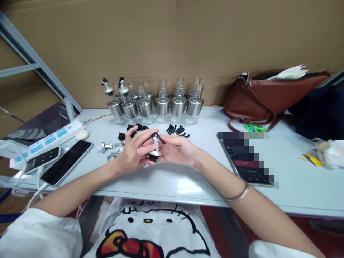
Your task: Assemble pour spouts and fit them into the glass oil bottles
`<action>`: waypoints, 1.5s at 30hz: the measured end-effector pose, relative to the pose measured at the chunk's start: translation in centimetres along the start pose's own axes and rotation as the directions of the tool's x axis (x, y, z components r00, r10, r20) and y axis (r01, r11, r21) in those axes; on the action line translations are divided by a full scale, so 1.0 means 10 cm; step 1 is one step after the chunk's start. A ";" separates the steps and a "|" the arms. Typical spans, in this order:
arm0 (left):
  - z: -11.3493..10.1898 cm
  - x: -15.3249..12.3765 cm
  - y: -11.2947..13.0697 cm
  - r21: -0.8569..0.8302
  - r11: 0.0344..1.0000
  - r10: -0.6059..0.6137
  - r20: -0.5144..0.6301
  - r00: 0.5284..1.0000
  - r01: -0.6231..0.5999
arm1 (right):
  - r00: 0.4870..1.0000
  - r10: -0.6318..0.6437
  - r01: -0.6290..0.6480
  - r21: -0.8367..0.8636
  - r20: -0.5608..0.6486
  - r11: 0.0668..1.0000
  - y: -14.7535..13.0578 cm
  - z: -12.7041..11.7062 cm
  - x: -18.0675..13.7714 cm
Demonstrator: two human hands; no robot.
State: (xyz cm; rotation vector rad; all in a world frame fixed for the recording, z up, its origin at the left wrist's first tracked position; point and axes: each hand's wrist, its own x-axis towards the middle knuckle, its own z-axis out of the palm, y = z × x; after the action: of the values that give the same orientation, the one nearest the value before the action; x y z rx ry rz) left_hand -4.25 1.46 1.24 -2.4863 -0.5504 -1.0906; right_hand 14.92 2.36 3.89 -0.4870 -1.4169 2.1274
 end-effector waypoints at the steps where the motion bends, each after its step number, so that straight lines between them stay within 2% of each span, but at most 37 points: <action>1: 0.00 0.00 0.00 -0.002 1.000 0.004 -0.006 1.000 -0.004 | 1.000 -0.004 0.004 0.036 0.006 0.999 0.00 0.00 -0.01; 12: 0.01 0.00 -0.01 0.014 1.000 -0.005 0.010 1.000 0.005 | 1.000 0.009 -0.004 0.231 -0.024 0.973 0.05 -0.05 -0.01; 20: 0.01 -0.02 -0.03 -0.011 1.000 0.006 0.001 1.000 -0.006 | 1.000 -0.003 0.001 0.242 0.008 0.970 0.04 -0.05 -0.02; 26: 0.04 -0.02 -0.08 -0.127 0.981 -0.151 -0.008 0.988 0.149 | 0.996 -0.036 0.050 0.178 -0.080 0.983 0.05 -0.02 0.03; 30: 0.04 -0.02 -0.09 -0.149 0.969 -0.195 0.013 0.981 0.195 | 0.995 0.012 0.004 0.154 -0.102 0.988 0.05 0.00 0.04; 35: -0.02 0.01 -0.08 -0.081 0.973 -0.208 0.090 0.974 0.215 | 0.996 0.080 -0.077 0.092 -0.028 0.993 -0.01 -0.04 0.00; 40: -0.05 0.04 -0.10 -0.027 0.985 -0.168 0.149 0.975 0.173 | 0.981 0.190 -0.191 0.018 0.035 0.981 0.02 -0.05 0.00; 45: -0.04 0.05 -0.12 0.039 0.993 -0.116 0.164 0.980 0.112 | 0.964 0.256 -0.258 0.030 0.072 0.966 0.06 -0.05 0.00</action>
State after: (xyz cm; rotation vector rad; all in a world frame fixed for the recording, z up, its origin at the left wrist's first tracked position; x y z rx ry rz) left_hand -4.76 2.37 2.10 -2.5615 -0.7603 -0.9130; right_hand 15.03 2.54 3.20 -0.6183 -1.4104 2.3926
